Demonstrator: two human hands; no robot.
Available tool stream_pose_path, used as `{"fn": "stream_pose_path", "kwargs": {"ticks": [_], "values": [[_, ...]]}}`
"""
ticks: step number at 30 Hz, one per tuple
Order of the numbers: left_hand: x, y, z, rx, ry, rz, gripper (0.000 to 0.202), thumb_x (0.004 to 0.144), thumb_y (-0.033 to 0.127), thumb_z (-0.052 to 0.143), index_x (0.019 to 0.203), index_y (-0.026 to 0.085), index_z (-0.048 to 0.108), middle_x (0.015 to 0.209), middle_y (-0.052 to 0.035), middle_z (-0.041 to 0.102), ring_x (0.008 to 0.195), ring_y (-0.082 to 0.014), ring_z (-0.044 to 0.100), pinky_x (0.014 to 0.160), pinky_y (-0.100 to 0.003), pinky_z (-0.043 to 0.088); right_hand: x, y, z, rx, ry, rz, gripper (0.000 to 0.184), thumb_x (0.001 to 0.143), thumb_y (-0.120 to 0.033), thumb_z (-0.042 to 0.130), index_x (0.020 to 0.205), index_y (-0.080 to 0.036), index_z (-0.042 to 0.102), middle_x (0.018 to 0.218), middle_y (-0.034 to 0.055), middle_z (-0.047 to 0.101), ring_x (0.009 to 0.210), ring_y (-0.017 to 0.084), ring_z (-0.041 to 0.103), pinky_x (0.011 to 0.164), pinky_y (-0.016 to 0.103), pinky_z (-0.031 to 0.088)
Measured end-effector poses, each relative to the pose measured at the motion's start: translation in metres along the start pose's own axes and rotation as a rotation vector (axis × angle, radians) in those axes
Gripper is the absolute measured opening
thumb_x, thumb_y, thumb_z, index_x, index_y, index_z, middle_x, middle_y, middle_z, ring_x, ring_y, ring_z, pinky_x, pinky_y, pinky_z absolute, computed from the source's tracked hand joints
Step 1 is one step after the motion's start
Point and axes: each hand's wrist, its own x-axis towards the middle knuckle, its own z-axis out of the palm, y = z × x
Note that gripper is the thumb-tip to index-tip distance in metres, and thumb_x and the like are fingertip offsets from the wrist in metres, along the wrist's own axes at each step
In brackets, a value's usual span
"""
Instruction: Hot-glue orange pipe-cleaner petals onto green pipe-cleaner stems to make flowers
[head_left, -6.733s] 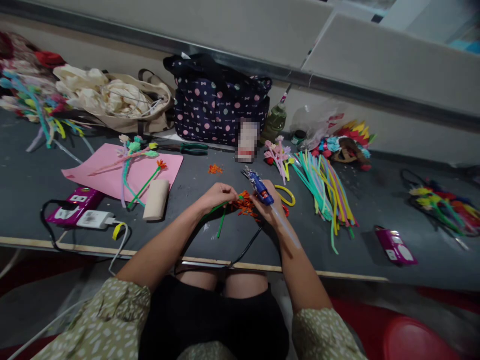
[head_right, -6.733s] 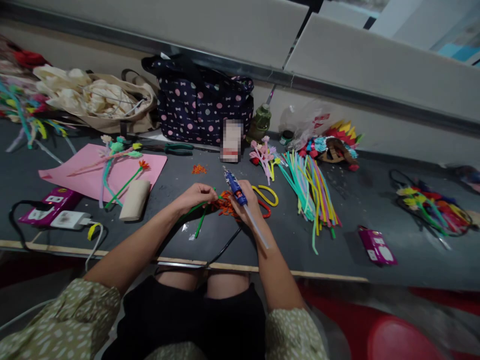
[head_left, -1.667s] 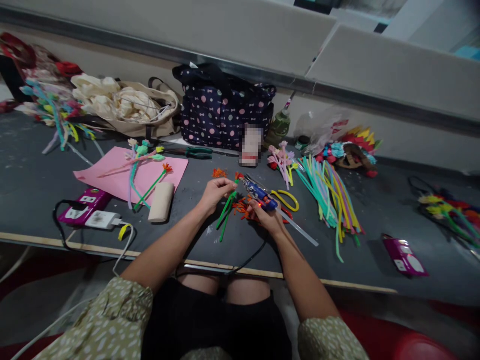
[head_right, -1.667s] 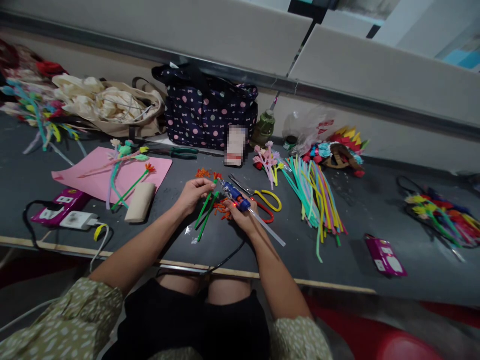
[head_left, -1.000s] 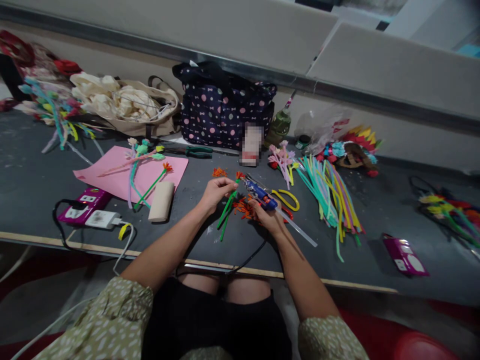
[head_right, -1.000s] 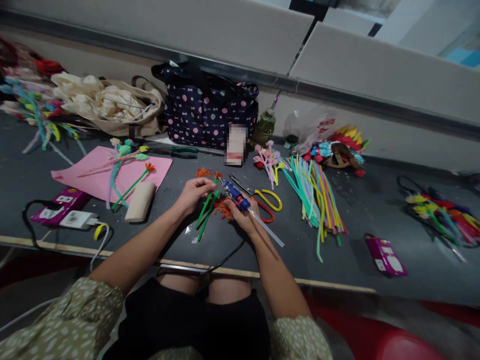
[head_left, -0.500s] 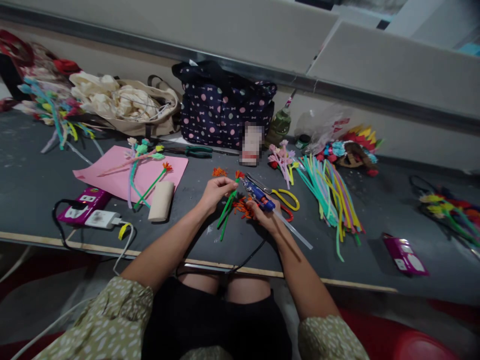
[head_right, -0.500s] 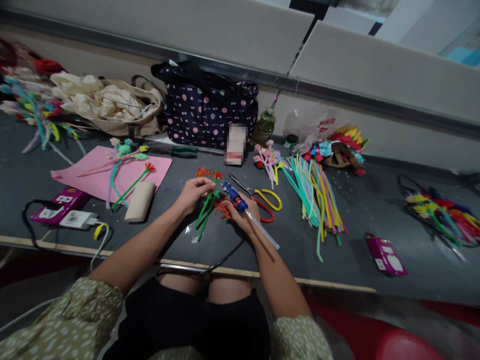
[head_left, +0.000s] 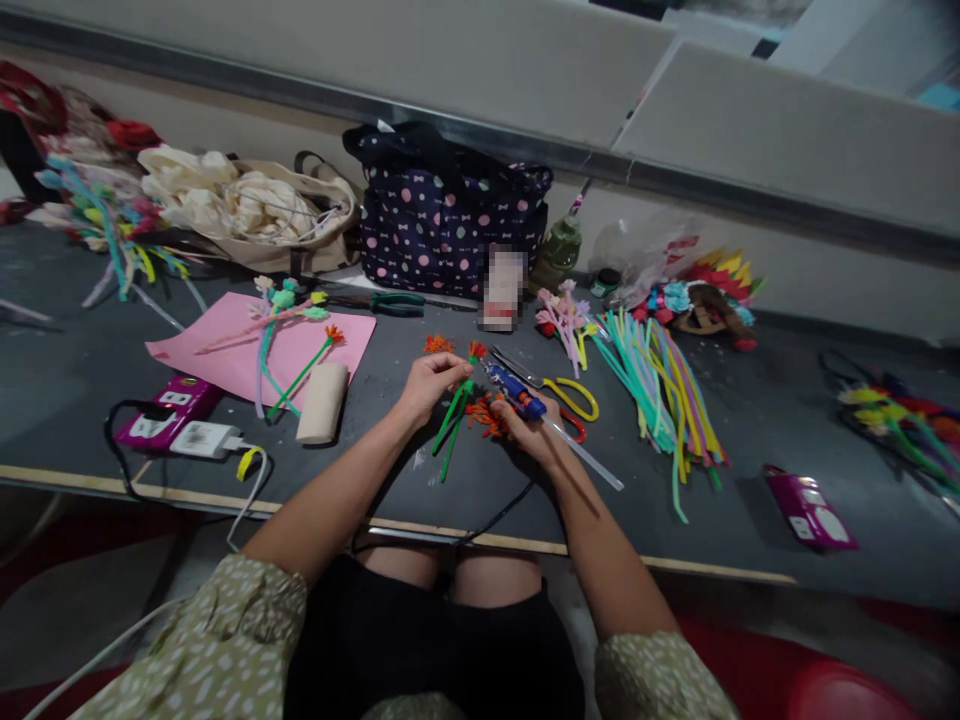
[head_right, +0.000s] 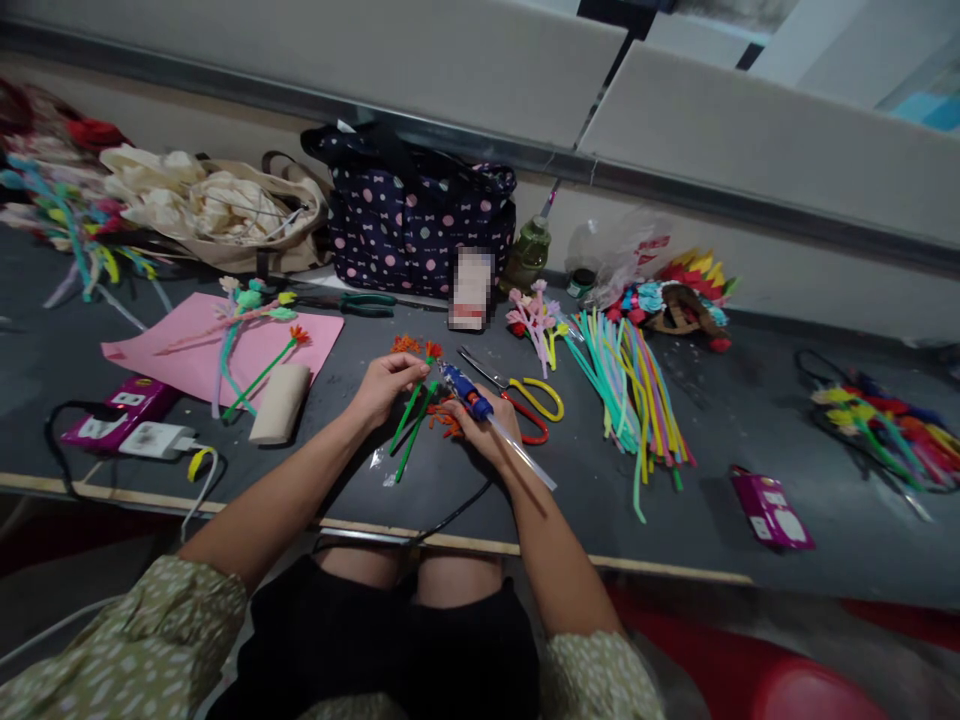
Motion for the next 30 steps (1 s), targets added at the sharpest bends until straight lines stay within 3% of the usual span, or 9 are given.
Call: {"fn": "stream_pose_path", "kwargs": {"ticks": [9, 12, 21, 30], "values": [[0.006, -0.004, -0.007, -0.178, 0.044, -0.094, 0.032, 0.059, 0.039, 0.086, 0.074, 0.016, 0.069, 0.06, 0.0047, 0.055, 0.045, -0.0046, 0.042, 0.048, -0.021, 0.041, 0.015, 0.016, -0.019, -0.133, 0.222, 0.116, 0.029, 0.081, -0.052, 0.06, 0.082, -0.022, 0.063, 0.066, 0.0016, 0.064, 0.062, 0.021, 0.06, 0.058, 0.03, 0.044], [0.006, -0.005, -0.007, -0.205, 0.048, -0.114, 0.032, 0.059, 0.038, 0.087, 0.074, 0.017, 0.068, 0.057, 0.0067, 0.051, 0.043, -0.0035, 0.038, 0.048, -0.02, 0.042, 0.017, 0.016, -0.018, -0.179, 0.158, 0.103, 0.024, 0.079, -0.046, 0.058, 0.082, -0.022, 0.062, 0.071, 0.0018, 0.064, 0.064, 0.02, 0.059, 0.061, 0.03, 0.043], [0.01, -0.006, -0.009, -0.229, 0.116, -0.139, 0.033, 0.057, 0.037, 0.087, 0.074, 0.017, 0.067, 0.053, 0.008, 0.047, 0.042, -0.004, 0.036, 0.047, -0.02, 0.04, 0.013, 0.016, -0.014, -0.235, -0.092, -0.11, 0.015, 0.079, -0.035, 0.059, 0.088, -0.024, 0.056, 0.084, 0.0057, 0.068, 0.077, 0.025, 0.065, 0.07, 0.033, 0.048], [0.008, -0.006, -0.007, -0.249, 0.112, -0.14, 0.034, 0.056, 0.036, 0.087, 0.073, 0.016, 0.065, 0.05, 0.0095, 0.042, 0.042, -0.0036, 0.034, 0.046, -0.018, 0.037, 0.013, 0.023, 0.0, -0.373, -0.174, -0.056, 0.021, 0.078, -0.033, 0.067, 0.092, -0.024, 0.052, 0.089, 0.0039, 0.068, 0.077, 0.022, 0.062, 0.064, 0.028, 0.042]]}}
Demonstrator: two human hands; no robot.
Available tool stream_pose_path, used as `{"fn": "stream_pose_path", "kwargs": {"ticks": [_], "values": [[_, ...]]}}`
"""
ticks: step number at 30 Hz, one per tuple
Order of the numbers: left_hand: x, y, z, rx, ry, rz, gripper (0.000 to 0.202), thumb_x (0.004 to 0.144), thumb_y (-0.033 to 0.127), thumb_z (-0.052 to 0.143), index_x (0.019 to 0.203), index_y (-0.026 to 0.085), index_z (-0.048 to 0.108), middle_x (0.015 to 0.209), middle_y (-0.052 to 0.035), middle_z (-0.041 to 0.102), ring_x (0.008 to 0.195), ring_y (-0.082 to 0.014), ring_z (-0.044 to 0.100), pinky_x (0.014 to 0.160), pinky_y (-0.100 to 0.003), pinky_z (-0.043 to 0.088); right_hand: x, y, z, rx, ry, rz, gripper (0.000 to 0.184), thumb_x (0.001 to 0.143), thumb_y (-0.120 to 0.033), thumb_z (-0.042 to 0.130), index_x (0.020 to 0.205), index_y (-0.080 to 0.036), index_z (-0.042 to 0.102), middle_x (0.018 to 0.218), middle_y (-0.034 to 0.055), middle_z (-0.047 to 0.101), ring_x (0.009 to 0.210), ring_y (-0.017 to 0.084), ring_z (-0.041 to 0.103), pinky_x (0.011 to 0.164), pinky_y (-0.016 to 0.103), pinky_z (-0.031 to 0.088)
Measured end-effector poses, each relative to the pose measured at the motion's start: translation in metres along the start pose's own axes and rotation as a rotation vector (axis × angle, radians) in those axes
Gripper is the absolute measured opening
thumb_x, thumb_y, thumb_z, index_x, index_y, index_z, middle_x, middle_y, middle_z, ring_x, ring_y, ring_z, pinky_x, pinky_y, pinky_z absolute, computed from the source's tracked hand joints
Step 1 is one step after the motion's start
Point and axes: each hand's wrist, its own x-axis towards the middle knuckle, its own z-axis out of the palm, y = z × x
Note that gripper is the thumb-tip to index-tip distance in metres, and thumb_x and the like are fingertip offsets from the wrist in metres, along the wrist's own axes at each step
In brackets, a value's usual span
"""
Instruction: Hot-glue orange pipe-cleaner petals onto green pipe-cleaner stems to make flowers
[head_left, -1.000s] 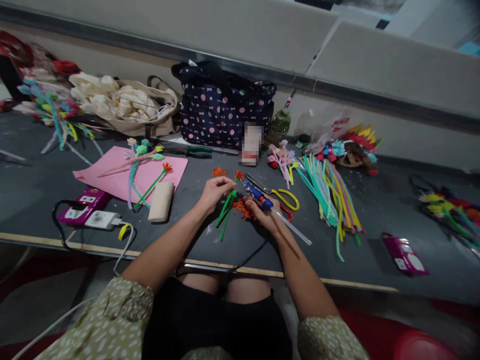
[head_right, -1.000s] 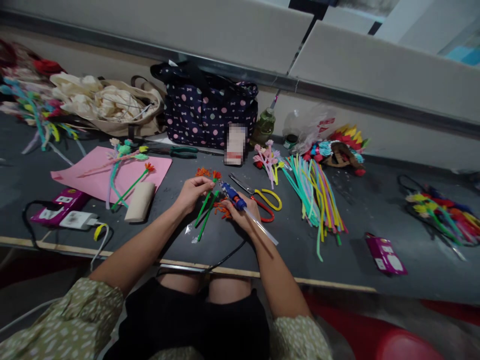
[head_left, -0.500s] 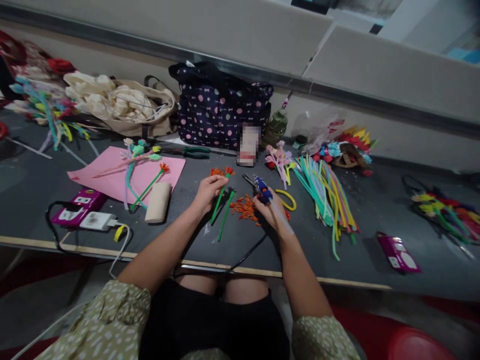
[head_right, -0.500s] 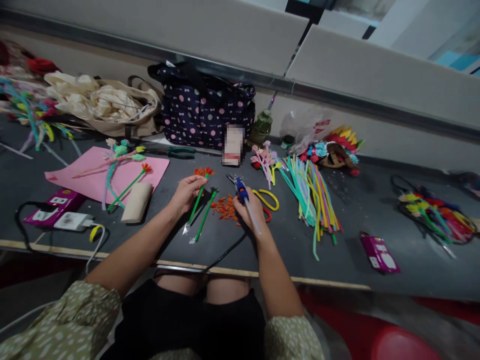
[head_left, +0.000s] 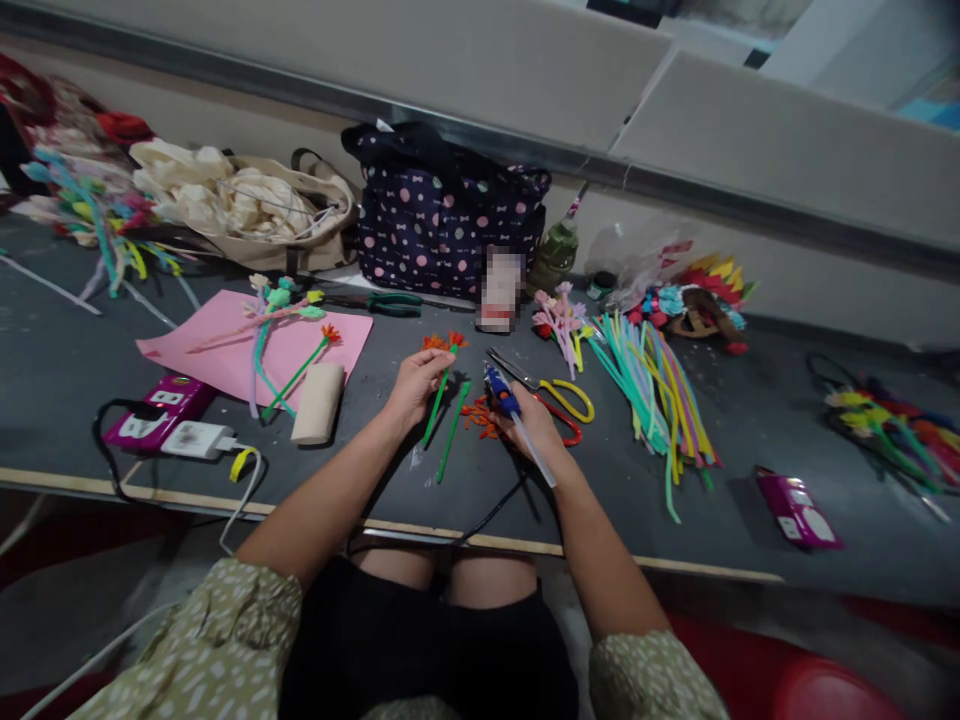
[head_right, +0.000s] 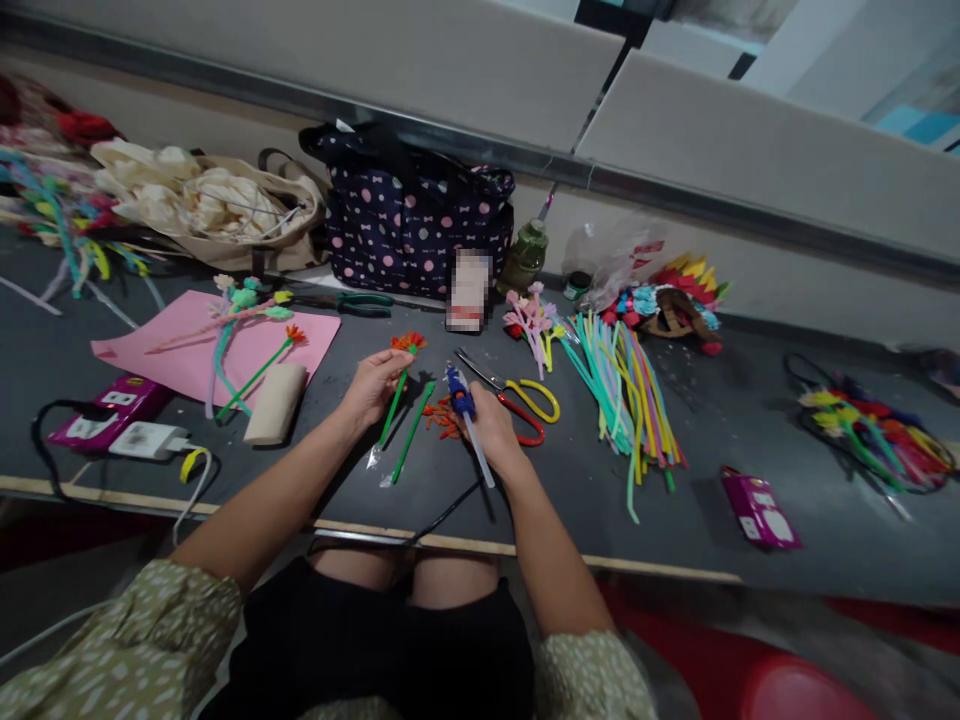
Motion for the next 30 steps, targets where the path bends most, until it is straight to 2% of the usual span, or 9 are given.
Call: {"fn": "stream_pose_path", "kwargs": {"ticks": [7, 12, 17, 25, 30], "values": [[0.001, -0.001, -0.001, -0.008, -0.012, -0.003, 0.035, 0.057, 0.036, 0.087, 0.074, 0.015, 0.065, 0.052, 0.009, 0.045, 0.041, -0.0033, 0.035, 0.046, -0.018, 0.037, -0.001, -0.004, 0.003, -0.096, 0.005, 0.002, 0.011, 0.085, -0.03, 0.059, 0.091, -0.024, 0.053, 0.088, 0.0062, 0.068, 0.078, 0.023, 0.063, 0.063, 0.029, 0.038], [0.0, -0.001, 0.0, -0.014, -0.015, -0.001, 0.034, 0.057, 0.036, 0.088, 0.074, 0.015, 0.066, 0.052, 0.0084, 0.046, 0.041, -0.0033, 0.036, 0.045, -0.018, 0.037, 0.0, 0.001, -0.001, 0.077, 0.036, -0.006, 0.015, 0.08, -0.034, 0.064, 0.091, -0.026, 0.055, 0.079, 0.0022, 0.068, 0.072, 0.024, 0.064, 0.063, 0.03, 0.043], [0.0, -0.001, 0.0, 0.007, -0.021, -0.001, 0.032, 0.059, 0.035, 0.087, 0.077, 0.015, 0.068, 0.052, 0.0083, 0.046, 0.042, -0.0036, 0.036, 0.044, -0.018, 0.035, 0.001, 0.008, -0.006, 0.27, 0.145, -0.068, 0.017, 0.079, -0.035, 0.061, 0.091, -0.025, 0.055, 0.085, 0.0044, 0.07, 0.078, 0.025, 0.067, 0.072, 0.036, 0.051], [0.0, -0.001, 0.0, -0.005, -0.015, -0.003, 0.032, 0.059, 0.034, 0.087, 0.074, 0.016, 0.066, 0.051, 0.0088, 0.046, 0.041, -0.0033, 0.034, 0.044, -0.018, 0.035, 0.003, 0.018, -0.001, 0.204, 0.051, -0.098, 0.02, 0.075, -0.029, 0.064, 0.094, -0.025, 0.058, 0.089, 0.0059, 0.071, 0.081, 0.027, 0.067, 0.072, 0.037, 0.051], [0.0, -0.002, 0.0, 0.003, -0.014, -0.004, 0.031, 0.059, 0.034, 0.087, 0.074, 0.016, 0.066, 0.051, 0.008, 0.046, 0.041, -0.0036, 0.036, 0.043, -0.018, 0.032, 0.002, 0.012, -0.004, 0.189, 0.066, -0.095, 0.017, 0.078, -0.036, 0.064, 0.091, -0.025, 0.06, 0.085, 0.0053, 0.069, 0.076, 0.026, 0.064, 0.069, 0.035, 0.048]]}}
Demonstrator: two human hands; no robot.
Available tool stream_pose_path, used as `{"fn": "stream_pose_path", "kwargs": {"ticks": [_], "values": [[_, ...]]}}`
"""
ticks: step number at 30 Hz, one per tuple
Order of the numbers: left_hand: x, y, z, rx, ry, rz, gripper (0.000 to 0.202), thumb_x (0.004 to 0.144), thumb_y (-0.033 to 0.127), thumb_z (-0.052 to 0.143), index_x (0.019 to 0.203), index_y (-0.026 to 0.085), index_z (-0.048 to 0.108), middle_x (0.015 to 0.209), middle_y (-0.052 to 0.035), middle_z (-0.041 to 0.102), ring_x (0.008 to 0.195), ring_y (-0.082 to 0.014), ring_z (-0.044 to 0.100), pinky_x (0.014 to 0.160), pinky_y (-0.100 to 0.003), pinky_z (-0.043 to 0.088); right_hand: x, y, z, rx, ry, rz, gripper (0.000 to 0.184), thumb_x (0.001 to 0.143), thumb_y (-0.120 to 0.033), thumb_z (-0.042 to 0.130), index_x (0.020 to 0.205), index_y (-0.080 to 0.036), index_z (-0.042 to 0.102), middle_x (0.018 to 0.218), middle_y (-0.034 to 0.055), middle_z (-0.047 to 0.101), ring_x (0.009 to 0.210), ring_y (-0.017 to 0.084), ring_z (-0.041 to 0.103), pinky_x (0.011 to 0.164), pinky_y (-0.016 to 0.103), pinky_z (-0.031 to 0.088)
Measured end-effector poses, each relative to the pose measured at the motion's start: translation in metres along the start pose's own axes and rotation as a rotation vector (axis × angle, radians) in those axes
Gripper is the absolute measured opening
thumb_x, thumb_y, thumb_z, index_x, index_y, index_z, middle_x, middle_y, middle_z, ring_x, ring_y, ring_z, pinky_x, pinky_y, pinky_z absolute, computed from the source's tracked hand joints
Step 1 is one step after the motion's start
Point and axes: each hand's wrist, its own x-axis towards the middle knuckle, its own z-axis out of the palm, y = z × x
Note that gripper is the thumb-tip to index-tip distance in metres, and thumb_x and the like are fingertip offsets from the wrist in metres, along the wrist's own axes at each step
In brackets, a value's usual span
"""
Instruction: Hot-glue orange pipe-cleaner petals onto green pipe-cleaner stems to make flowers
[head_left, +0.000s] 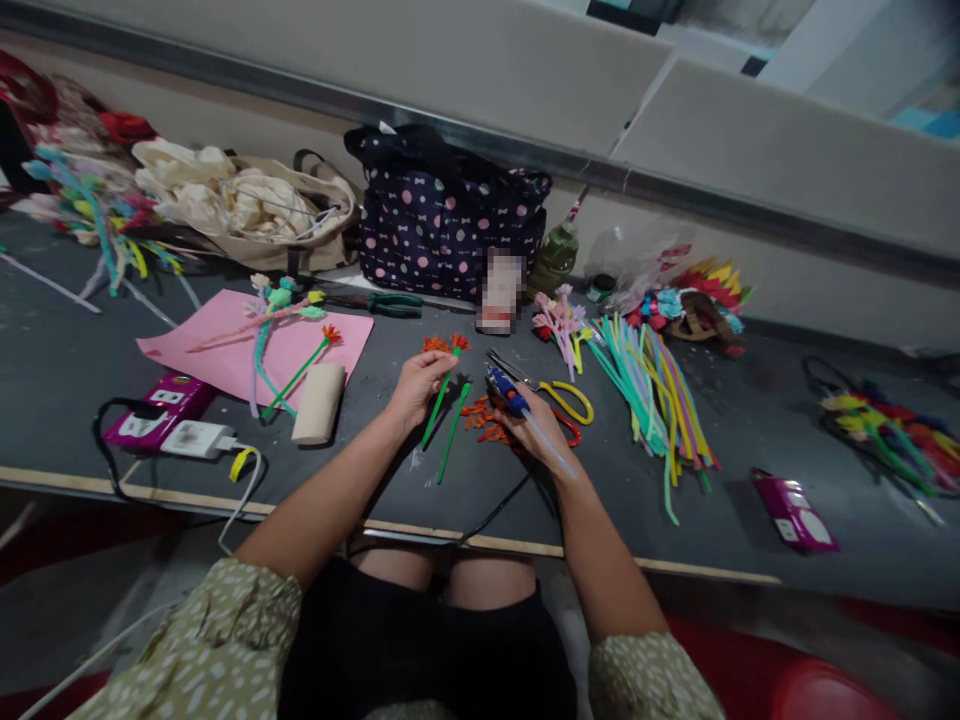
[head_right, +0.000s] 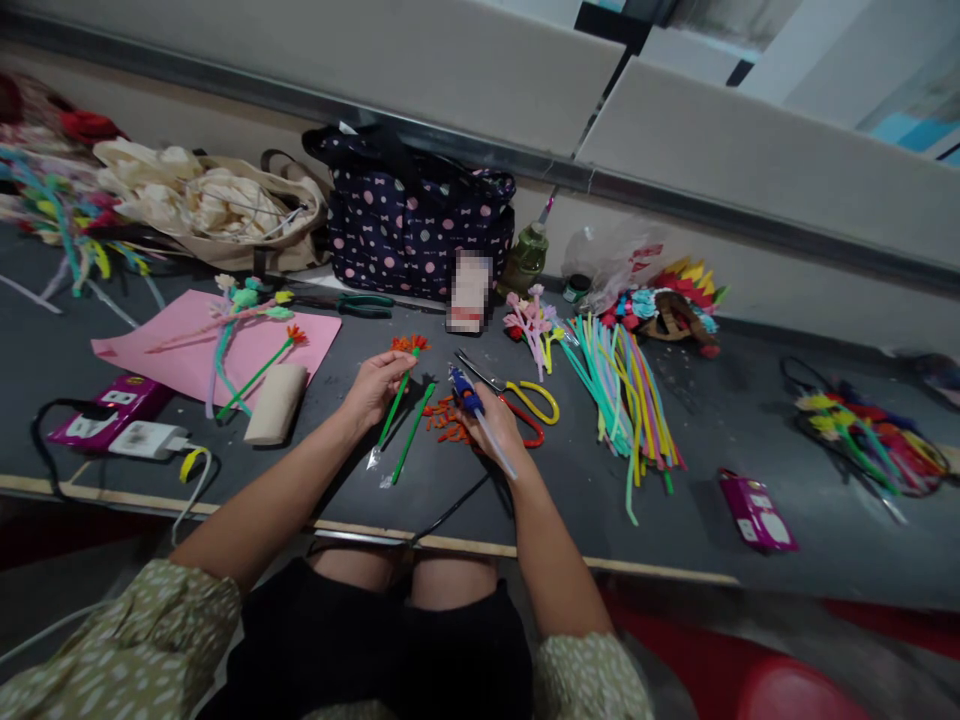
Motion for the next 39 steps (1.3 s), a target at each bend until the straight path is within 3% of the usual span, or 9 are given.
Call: {"fn": "stream_pose_path", "kwargs": {"ticks": [7, 13, 24, 39], "values": [[-0.001, -0.001, 0.0, 0.053, -0.088, -0.038, 0.026, 0.061, 0.033, 0.084, 0.072, 0.016, 0.068, 0.047, 0.0082, 0.044, 0.039, -0.0044, 0.035, 0.044, -0.02, 0.038, 0.0, -0.01, -0.008, 0.276, 0.183, 0.141, 0.019, 0.079, -0.04, 0.068, 0.085, -0.023, 0.063, 0.082, 0.0015, 0.068, 0.075, 0.02, 0.063, 0.075, 0.034, 0.05], [-0.007, -0.001, 0.004, 0.198, -0.22, -0.163, 0.021, 0.059, 0.029, 0.082, 0.066, 0.014, 0.068, 0.049, 0.0032, 0.054, 0.04, -0.0066, 0.042, 0.041, -0.021, 0.034, 0.0, -0.022, -0.012, 0.417, 0.333, 0.229, 0.028, 0.076, -0.048, 0.071, 0.084, -0.022, 0.065, 0.084, 0.0017, 0.068, 0.077, 0.018, 0.061, 0.08, 0.034, 0.052], [-0.014, -0.003, 0.007, 0.379, -0.422, -0.151, 0.011, 0.061, 0.024, 0.073, 0.06, 0.014, 0.068, 0.067, -0.0047, 0.067, 0.048, -0.0082, 0.048, 0.043, -0.021, 0.036, -0.004, -0.029, -0.015, 0.283, 0.254, 0.084, 0.021, 0.084, -0.045, 0.064, 0.085, -0.024, 0.06, 0.084, 0.003, 0.066, 0.077, 0.019, 0.062, 0.079, 0.036, 0.053], [-0.015, -0.003, 0.008, 0.454, -0.433, -0.142, 0.012, 0.059, 0.025, 0.071, 0.058, 0.014, 0.066, 0.055, -0.001, 0.058, 0.045, -0.0074, 0.044, 0.041, -0.019, 0.032, -0.009, -0.022, -0.014, 0.096, 0.172, 0.009, 0.021, 0.087, -0.045, 0.06, 0.092, -0.026, 0.053, 0.08, -0.0013, 0.062, 0.07, 0.018, 0.059, 0.067, 0.028, 0.045]]}}
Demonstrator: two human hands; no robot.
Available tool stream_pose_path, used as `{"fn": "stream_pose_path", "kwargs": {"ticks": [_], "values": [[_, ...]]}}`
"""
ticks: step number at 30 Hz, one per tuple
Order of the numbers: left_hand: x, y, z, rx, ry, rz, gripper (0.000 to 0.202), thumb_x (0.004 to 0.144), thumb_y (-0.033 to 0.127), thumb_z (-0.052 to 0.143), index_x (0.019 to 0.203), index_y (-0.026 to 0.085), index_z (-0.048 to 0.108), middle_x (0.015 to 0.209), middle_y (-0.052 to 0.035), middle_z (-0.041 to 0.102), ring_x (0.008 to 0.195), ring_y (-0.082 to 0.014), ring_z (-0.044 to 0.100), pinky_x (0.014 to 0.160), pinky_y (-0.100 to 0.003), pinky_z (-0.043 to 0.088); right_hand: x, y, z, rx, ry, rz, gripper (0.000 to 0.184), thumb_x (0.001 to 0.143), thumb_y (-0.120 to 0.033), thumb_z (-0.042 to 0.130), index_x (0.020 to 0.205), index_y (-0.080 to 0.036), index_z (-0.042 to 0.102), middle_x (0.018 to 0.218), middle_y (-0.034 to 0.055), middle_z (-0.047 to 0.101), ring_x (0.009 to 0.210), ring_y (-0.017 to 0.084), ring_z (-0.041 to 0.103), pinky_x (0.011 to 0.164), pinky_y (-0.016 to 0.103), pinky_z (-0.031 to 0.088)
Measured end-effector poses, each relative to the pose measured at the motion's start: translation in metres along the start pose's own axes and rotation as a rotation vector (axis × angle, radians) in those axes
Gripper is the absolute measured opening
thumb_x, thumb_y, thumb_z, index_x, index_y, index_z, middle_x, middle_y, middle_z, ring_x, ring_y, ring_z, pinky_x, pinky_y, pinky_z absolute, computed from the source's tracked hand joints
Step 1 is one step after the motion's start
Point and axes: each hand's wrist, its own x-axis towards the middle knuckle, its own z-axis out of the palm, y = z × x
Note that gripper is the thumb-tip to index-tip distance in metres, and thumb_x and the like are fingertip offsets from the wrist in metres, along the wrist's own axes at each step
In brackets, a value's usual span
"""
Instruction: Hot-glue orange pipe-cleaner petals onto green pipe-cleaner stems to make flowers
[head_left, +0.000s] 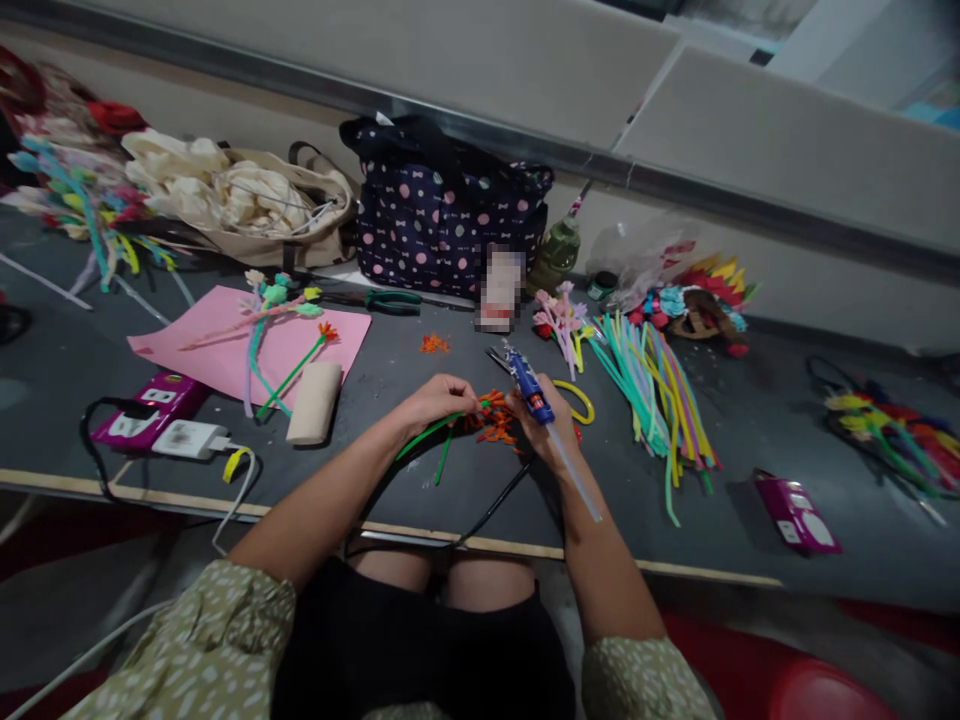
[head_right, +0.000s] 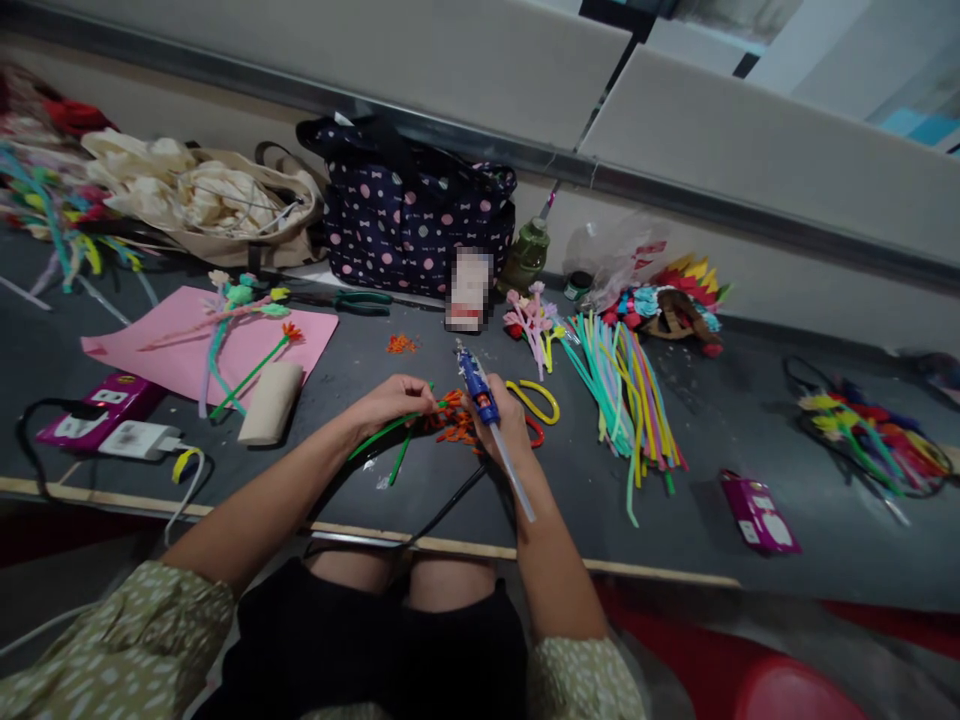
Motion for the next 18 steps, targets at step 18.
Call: {"fn": "stream_pose_path", "kwargs": {"ticks": [18], "values": [[-0.0014, -0.0001, 0.0006, 0.019, -0.016, 0.006, 0.011, 0.062, 0.024, 0.071, 0.058, 0.015, 0.067, 0.057, -0.0022, 0.062, 0.044, -0.0072, 0.045, 0.041, -0.02, 0.032, 0.0013, 0.0012, 0.0007, -0.101, -0.037, -0.059, 0.019, 0.089, -0.044, 0.057, 0.088, -0.026, 0.052, 0.078, -0.0007, 0.061, 0.071, 0.019, 0.057, 0.066, 0.027, 0.042]]}}
